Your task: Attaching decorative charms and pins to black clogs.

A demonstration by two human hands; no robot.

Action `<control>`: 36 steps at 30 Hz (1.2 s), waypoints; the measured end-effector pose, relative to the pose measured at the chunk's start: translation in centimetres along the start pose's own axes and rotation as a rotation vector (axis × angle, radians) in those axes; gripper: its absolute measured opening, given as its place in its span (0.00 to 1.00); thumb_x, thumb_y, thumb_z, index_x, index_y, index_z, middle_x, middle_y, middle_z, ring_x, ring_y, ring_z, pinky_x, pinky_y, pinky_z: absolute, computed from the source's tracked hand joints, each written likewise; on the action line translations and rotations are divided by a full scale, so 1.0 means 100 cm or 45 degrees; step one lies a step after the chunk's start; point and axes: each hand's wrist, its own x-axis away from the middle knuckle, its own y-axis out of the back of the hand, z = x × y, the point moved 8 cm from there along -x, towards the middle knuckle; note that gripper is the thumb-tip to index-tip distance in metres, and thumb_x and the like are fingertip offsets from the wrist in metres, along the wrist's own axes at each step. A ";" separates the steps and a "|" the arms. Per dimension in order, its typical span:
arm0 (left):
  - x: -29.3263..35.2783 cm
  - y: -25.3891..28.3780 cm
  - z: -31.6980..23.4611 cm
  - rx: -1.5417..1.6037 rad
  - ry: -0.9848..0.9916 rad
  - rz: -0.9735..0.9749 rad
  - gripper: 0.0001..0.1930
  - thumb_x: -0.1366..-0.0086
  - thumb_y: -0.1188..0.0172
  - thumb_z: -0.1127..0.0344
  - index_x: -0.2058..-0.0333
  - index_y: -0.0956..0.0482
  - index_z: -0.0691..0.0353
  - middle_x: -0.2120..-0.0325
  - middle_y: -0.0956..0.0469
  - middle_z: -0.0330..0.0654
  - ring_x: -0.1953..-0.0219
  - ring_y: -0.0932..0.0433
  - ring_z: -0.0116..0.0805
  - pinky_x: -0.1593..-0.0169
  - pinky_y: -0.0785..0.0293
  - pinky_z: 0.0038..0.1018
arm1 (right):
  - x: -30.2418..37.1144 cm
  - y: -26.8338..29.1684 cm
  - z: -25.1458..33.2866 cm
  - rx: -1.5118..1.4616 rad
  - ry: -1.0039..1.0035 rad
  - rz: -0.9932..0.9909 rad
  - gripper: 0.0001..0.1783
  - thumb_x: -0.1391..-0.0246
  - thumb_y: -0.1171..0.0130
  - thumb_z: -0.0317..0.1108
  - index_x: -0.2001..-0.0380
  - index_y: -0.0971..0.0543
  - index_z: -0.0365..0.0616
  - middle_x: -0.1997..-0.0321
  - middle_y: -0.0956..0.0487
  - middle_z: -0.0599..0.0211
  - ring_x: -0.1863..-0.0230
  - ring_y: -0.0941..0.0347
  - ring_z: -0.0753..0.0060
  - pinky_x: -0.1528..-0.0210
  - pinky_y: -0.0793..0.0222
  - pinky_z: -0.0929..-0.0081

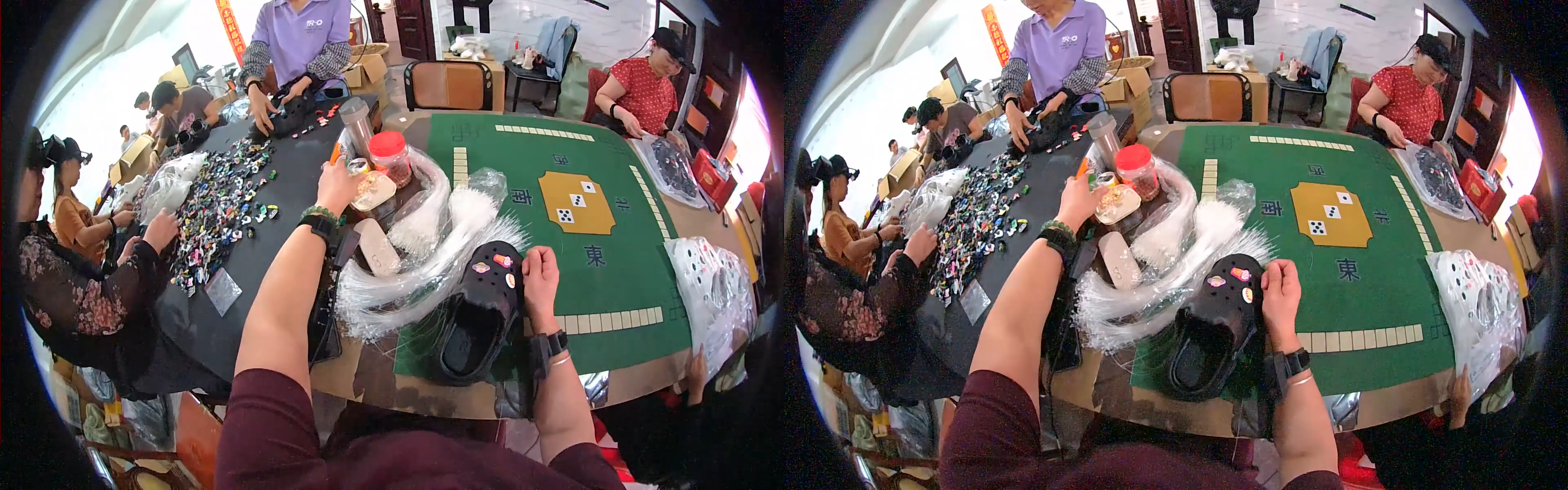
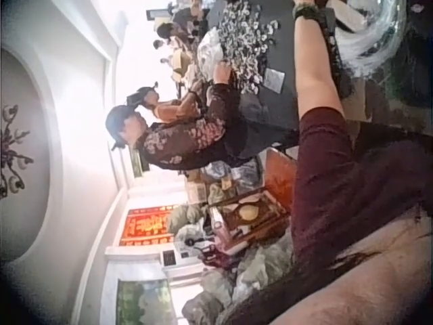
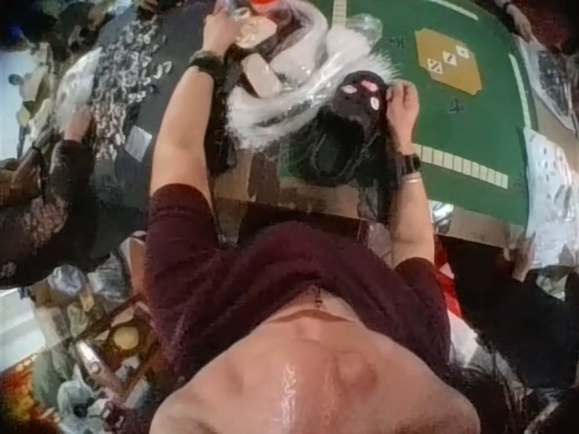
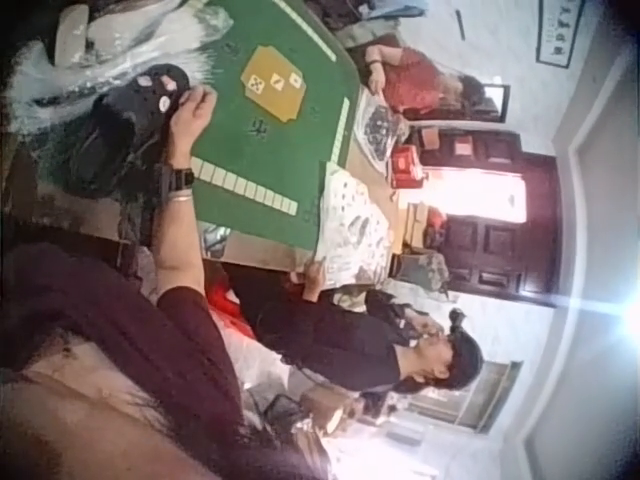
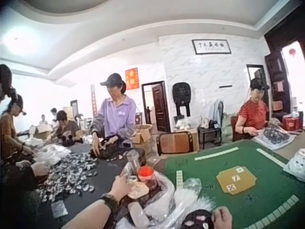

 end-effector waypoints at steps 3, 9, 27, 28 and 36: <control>0.019 0.019 -0.033 -0.017 -0.160 -0.061 0.30 0.42 0.35 0.56 0.44 0.29 0.63 0.50 0.29 0.62 0.47 0.28 0.57 0.45 0.29 0.41 | -0.001 0.006 -0.004 0.004 0.020 -0.047 0.08 0.33 0.53 0.31 0.67 0.30 0.41 0.75 0.33 0.76 0.75 0.40 0.86 0.74 0.42 0.85; 0.108 0.051 -0.107 0.605 -0.486 -0.106 0.17 0.43 0.35 0.66 0.54 0.21 0.64 0.59 0.22 0.48 0.71 0.22 0.34 0.63 0.24 0.27 | -0.001 0.014 0.005 0.110 0.075 -0.138 0.07 0.34 0.52 0.31 0.67 0.30 0.40 0.78 0.33 0.77 0.77 0.39 0.86 0.74 0.43 0.84; 0.227 -0.029 -0.124 1.945 0.059 0.541 0.13 0.32 0.45 0.70 0.51 0.25 0.70 0.59 0.20 0.42 0.56 0.22 0.28 0.50 0.27 0.24 | -0.002 0.004 0.011 0.101 0.152 -0.133 0.06 0.34 0.52 0.28 0.57 0.28 0.39 0.74 0.32 0.76 0.73 0.38 0.87 0.71 0.42 0.87; 0.227 -0.028 -0.128 1.975 0.002 0.529 0.14 0.31 0.46 0.71 0.50 0.25 0.70 0.57 0.20 0.42 0.54 0.22 0.29 0.47 0.28 0.25 | -0.001 0.006 0.012 0.101 0.121 -0.143 0.07 0.35 0.52 0.27 0.56 0.29 0.38 0.73 0.31 0.76 0.72 0.38 0.86 0.71 0.41 0.87; 0.264 0.004 -0.165 1.338 -0.728 0.332 0.31 0.39 0.39 0.68 0.38 0.37 0.66 0.39 0.34 0.50 0.35 0.37 0.43 0.34 0.43 0.35 | 0.001 0.023 0.025 0.396 0.177 -0.207 0.12 0.35 0.52 0.28 0.50 0.30 0.37 0.70 0.24 0.71 0.71 0.34 0.85 0.67 0.39 0.84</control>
